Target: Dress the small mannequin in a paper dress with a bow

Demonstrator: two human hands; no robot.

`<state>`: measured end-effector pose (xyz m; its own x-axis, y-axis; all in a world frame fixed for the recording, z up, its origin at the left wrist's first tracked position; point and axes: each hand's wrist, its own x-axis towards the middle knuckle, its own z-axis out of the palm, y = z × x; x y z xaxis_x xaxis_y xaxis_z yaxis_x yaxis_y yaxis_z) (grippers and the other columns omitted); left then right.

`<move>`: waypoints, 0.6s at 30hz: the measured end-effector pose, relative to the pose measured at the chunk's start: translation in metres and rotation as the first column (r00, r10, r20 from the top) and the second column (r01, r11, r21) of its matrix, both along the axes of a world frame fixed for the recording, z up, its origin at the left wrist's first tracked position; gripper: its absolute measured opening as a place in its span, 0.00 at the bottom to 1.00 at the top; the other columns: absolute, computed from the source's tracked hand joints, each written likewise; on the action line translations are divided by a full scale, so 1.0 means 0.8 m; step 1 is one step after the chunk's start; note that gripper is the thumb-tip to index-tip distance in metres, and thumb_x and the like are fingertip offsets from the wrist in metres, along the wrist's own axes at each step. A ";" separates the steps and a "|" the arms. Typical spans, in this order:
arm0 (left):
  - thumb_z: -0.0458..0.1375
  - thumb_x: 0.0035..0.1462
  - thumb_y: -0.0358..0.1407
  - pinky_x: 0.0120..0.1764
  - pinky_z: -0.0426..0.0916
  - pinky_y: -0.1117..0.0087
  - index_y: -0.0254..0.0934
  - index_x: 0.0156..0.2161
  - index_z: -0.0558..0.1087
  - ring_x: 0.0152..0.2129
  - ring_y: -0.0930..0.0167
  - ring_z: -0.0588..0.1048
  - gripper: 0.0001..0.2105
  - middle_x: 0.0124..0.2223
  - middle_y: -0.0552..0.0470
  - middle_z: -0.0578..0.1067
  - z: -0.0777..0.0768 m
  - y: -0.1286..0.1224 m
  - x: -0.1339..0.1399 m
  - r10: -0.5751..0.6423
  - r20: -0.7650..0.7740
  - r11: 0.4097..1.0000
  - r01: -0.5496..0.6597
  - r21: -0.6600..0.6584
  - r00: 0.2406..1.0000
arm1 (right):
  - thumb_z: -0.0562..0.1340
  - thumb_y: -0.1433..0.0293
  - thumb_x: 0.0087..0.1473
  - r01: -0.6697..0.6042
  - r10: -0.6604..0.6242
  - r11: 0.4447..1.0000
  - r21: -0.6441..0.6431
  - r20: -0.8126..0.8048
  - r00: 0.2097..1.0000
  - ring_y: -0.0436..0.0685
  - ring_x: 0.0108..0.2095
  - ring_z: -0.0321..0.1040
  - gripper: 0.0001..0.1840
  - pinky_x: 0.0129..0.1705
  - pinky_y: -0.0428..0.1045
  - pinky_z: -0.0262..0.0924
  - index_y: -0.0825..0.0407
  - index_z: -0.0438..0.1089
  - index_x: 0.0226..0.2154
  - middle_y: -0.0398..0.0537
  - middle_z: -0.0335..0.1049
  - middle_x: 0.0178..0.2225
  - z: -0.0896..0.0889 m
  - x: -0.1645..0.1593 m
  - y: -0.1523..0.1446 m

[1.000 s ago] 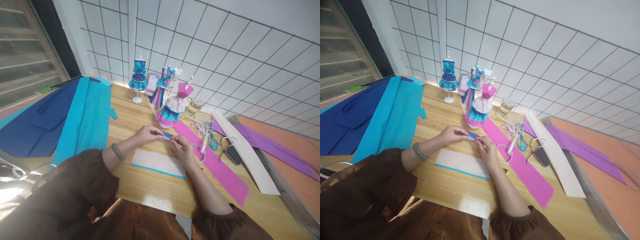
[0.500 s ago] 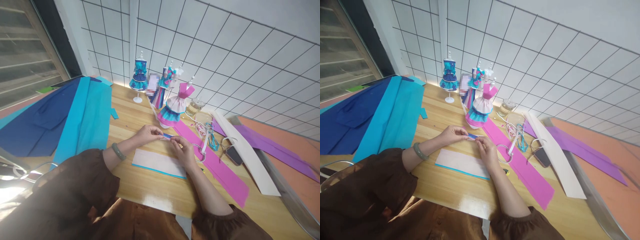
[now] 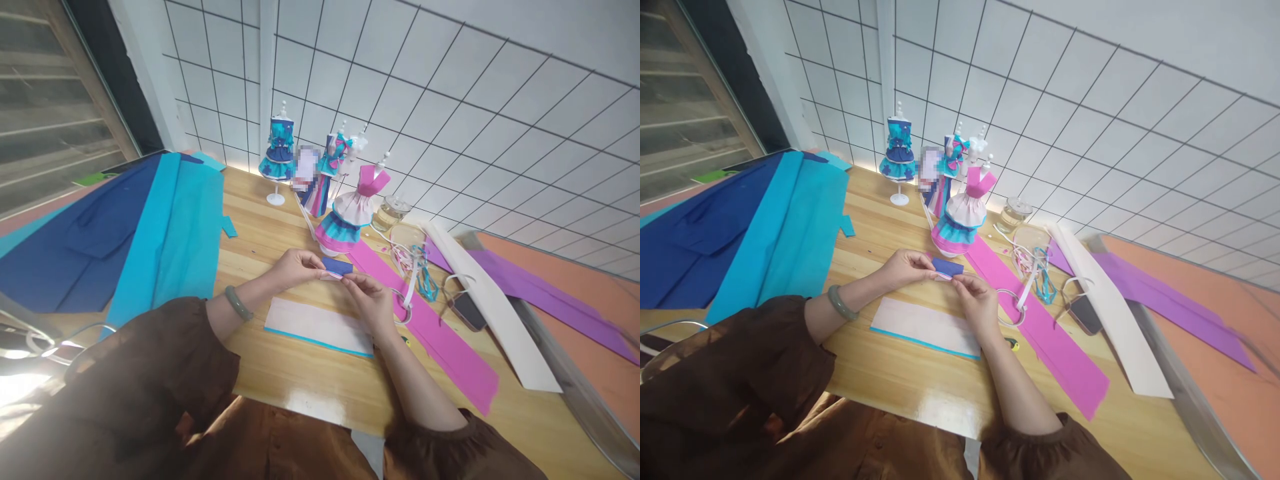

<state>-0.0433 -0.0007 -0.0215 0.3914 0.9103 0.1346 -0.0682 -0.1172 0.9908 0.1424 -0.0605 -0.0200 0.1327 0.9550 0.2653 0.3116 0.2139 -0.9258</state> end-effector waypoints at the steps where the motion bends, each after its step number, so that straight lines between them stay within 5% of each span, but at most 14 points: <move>1: 0.67 0.38 0.39 0.29 0.65 0.75 0.30 0.27 0.75 0.24 0.75 0.72 0.12 0.25 0.51 0.75 0.000 0.000 0.000 -0.004 0.000 1.000 0.004 -0.003 1.000 | 0.65 0.63 0.45 0.001 -0.001 1.000 -0.019 -0.019 1.000 0.57 0.38 0.70 0.10 0.44 0.53 0.63 0.52 0.75 0.31 0.50 0.75 0.35 0.001 0.000 0.000; 18: 0.66 0.38 0.39 0.28 0.64 0.76 0.31 0.29 0.72 0.24 0.77 0.71 0.14 0.26 0.53 0.74 0.000 -0.001 0.000 -0.030 0.026 1.000 0.030 -0.005 0.999 | 0.66 0.61 0.44 -0.011 0.009 0.999 -0.032 -0.053 0.999 0.53 0.28 0.69 0.12 0.33 0.49 0.63 0.52 0.74 0.31 0.47 0.74 0.28 0.004 -0.004 -0.002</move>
